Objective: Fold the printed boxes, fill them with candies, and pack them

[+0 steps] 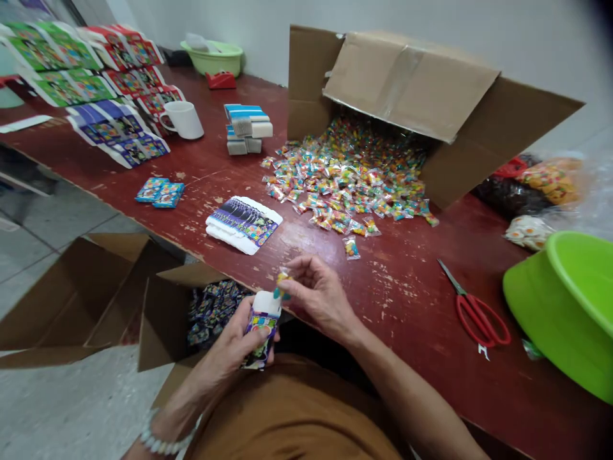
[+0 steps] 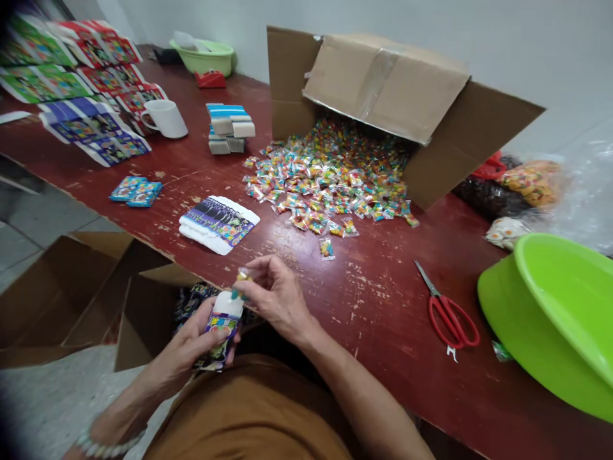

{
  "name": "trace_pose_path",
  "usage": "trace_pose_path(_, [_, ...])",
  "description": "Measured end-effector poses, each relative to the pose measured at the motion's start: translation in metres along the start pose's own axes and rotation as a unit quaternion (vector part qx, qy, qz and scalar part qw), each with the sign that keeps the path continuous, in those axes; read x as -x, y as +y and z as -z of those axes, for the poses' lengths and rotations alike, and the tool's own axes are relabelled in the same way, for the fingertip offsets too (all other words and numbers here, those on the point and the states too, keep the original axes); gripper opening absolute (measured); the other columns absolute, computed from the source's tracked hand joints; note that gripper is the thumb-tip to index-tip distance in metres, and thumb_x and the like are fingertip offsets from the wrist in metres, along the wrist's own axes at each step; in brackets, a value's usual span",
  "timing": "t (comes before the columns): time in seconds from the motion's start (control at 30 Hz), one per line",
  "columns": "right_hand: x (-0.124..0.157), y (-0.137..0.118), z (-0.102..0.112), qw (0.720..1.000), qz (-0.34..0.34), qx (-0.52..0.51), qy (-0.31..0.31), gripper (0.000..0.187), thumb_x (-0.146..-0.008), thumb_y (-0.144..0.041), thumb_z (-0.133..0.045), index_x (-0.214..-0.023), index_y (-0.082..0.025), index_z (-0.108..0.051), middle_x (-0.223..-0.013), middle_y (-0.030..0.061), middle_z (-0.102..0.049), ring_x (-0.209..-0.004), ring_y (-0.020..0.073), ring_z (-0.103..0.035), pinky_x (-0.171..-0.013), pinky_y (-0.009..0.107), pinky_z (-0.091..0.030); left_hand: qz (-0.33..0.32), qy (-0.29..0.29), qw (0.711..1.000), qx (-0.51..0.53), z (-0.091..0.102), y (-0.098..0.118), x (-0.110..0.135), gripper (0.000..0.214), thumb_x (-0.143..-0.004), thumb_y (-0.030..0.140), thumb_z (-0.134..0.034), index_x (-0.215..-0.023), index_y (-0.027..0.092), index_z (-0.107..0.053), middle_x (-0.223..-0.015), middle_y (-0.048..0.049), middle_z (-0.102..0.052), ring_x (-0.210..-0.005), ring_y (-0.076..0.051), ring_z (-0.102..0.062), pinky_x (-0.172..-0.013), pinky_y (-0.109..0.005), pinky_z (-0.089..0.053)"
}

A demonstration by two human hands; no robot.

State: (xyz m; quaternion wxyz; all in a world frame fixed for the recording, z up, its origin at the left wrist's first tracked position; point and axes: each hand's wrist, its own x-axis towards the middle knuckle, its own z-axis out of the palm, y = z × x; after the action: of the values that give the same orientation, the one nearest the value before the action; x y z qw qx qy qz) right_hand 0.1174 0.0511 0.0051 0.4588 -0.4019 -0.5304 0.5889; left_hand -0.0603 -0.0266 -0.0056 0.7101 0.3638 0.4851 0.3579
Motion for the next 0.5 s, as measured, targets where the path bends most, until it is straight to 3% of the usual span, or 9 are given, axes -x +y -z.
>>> trace_pose_path(0.1, [0.012, 0.007, -0.016, 0.998, 0.004, 0.025, 0.055, 0.029, -0.074, -0.032, -0.08, -0.094, -0.021, -0.063, -0.078, -0.0015, -0.066, -0.064, 0.0116, -0.058, -0.059, 0.024, -0.047, -0.038, 0.023, 0.999, -0.023, -0.015, 0.005, -0.001, 0.052, -0.087, 0.037, -0.065, -0.129, 0.024, -0.038, -0.082, 0.0003, -0.065, -0.06, -0.014, -0.06, -0.057, -0.026, -0.047])
trace_pose_path(0.2, [0.019, 0.011, -0.017, 0.995, 0.007, 0.058, 0.075, 0.023, -0.075, -0.035, -0.079, -0.086, -0.02, -0.065, -0.072, -0.0016, -0.063, -0.062, 0.0126, -0.054, -0.058, 0.025, -0.045, -0.074, 0.042, 0.996, -0.04, -0.022, 0.004, -0.003, 0.048, -0.085, 0.033, -0.066, -0.127, 0.023, -0.043, -0.085, 0.0002, -0.064, -0.064, -0.014, -0.059, -0.06, -0.026, -0.05])
trace_pose_path(0.3, [0.025, 0.01, -0.013, 0.991, 0.062, 0.108, 0.053, 0.019, -0.078, -0.037, -0.077, -0.076, -0.021, -0.068, -0.082, 0.0028, -0.064, -0.081, 0.0182, -0.058, -0.072, 0.03, -0.048, -0.095, 0.067, 0.993, 0.005, -0.023, 0.003, -0.007, 0.051, -0.078, 0.03, -0.072, -0.122, 0.023, -0.049, -0.092, -0.0007, -0.065, -0.066, -0.013, -0.058, -0.06, -0.026, -0.052])
trace_pose_path(0.37, [0.027, 0.009, -0.01, 0.99, 0.072, 0.109, 0.045, 0.022, -0.082, -0.04, -0.073, -0.071, -0.021, -0.067, -0.092, 0.0049, -0.063, -0.091, 0.0197, -0.057, -0.08, 0.033, -0.049, -0.075, 0.077, 0.991, 0.074, -0.024, 0.005, -0.009, 0.05, -0.079, 0.04, -0.071, -0.122, 0.022, -0.051, -0.09, -0.002, -0.067, -0.064, -0.014, -0.06, -0.056, -0.026, -0.052])
trace_pose_path(0.5, [0.025, 0.01, -0.004, 0.995, -0.08, -0.064, 0.0, 0.032, -0.08, -0.048, -0.075, -0.095, -0.023, -0.063, -0.089, 0.0008, -0.061, -0.071, 0.0133, -0.056, -0.066, 0.028, -0.051, -0.006, 0.097, 0.985, 0.141, -0.027, 0.013, -0.009, 0.063, -0.079, 0.064, -0.064, -0.119, 0.016, -0.057, -0.076, -0.0048, -0.068, -0.059, -0.019, -0.065, -0.049, -0.028, -0.052])
